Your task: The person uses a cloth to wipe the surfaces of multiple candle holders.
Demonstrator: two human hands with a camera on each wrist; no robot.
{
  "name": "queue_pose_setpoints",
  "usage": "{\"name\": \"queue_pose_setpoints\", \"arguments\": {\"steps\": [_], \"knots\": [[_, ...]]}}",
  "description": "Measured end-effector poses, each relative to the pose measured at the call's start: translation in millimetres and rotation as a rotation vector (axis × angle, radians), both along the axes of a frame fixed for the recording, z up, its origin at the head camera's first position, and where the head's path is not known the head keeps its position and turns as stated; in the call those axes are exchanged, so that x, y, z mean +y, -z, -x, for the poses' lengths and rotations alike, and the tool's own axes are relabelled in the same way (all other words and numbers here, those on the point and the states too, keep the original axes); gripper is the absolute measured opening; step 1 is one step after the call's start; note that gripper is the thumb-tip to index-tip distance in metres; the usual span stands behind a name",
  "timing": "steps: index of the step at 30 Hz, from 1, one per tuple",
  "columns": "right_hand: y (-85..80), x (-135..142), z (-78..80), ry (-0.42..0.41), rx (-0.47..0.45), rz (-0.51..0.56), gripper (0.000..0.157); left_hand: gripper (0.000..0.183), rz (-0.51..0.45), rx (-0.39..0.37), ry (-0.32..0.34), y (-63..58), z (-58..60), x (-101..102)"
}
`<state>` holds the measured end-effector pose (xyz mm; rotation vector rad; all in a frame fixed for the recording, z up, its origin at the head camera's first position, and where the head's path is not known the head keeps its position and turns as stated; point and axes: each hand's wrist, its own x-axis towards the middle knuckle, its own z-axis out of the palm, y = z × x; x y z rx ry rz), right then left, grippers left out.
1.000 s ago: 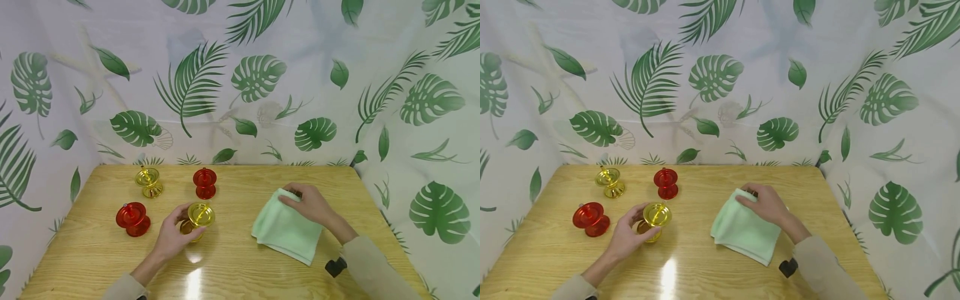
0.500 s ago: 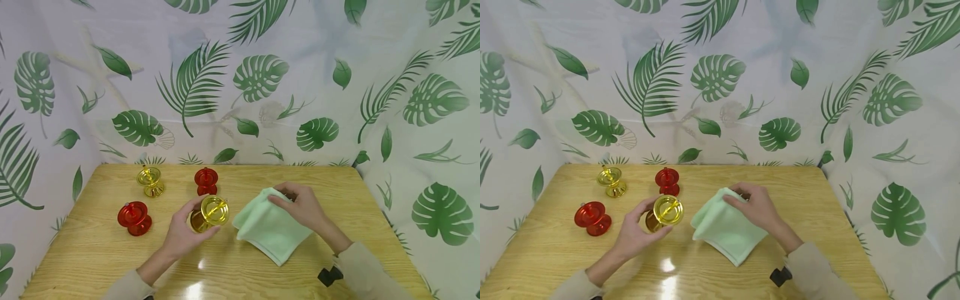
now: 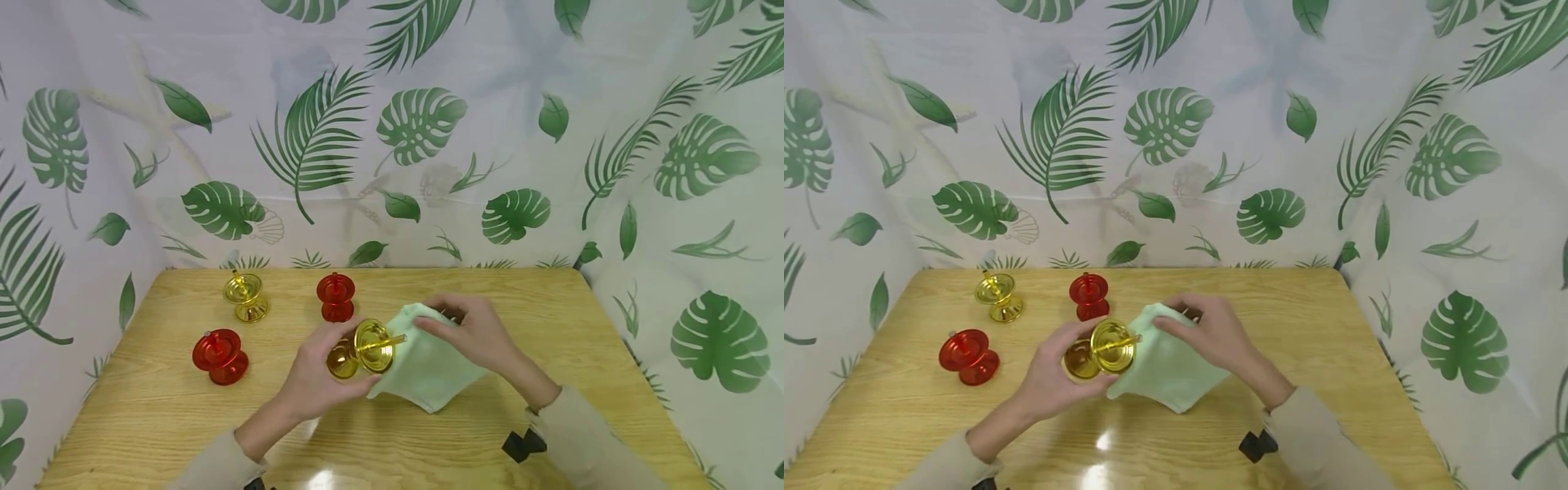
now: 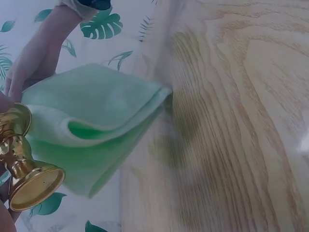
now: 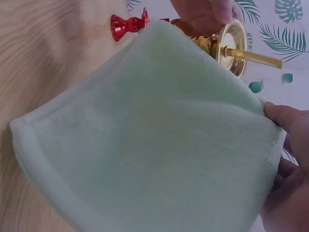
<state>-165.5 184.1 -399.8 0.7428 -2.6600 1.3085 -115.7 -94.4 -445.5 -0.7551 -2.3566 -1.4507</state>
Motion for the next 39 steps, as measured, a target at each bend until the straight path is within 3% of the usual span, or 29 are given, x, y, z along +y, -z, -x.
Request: {"name": "queue_pose_setpoints", "arguments": {"steps": [9, 14, 18, 22, 25, 30, 39], "knots": [[-10.5, -10.8, 1.5, -0.179, -0.077, 0.041, 0.011, 0.077, 0.164, 0.207, -0.031, -1.0, 1.0, 9.4], [-14.6, -14.0, 2.5, -0.254, -0.15, 0.006, 0.01, 0.079, 0.237, 0.253, -0.05, -0.5, 1.4, 12.1], [-17.3, -18.8, 0.1, -0.246, -0.218, -0.007, 0.009, 0.08, 0.258, 0.267, -0.052, -0.2, 1.4, 13.5], [-19.1, -25.7, -8.7, -0.188, -0.198, -0.013, 0.008, 0.079, 0.272, 0.299, -0.053, -1.2, 1.4, 14.2], [-18.6, -31.6, -18.6, -0.148, -0.089, -0.044, 0.01, 0.079, 0.286, 0.324, -0.05, -2.6, 1.5, 14.3], [-14.4, -38.8, -35.6, -0.104, 0.188, -0.143, 0.015, 0.078, 0.323, 0.355, -0.042, -5.8, 1.3, 13.3], [-1.1, -37.3, -43.7, -0.227, 0.741, -0.194, 0.023, 0.078, 0.375, 0.304, -0.007, -16.3, -1.9, 9.1]]}}
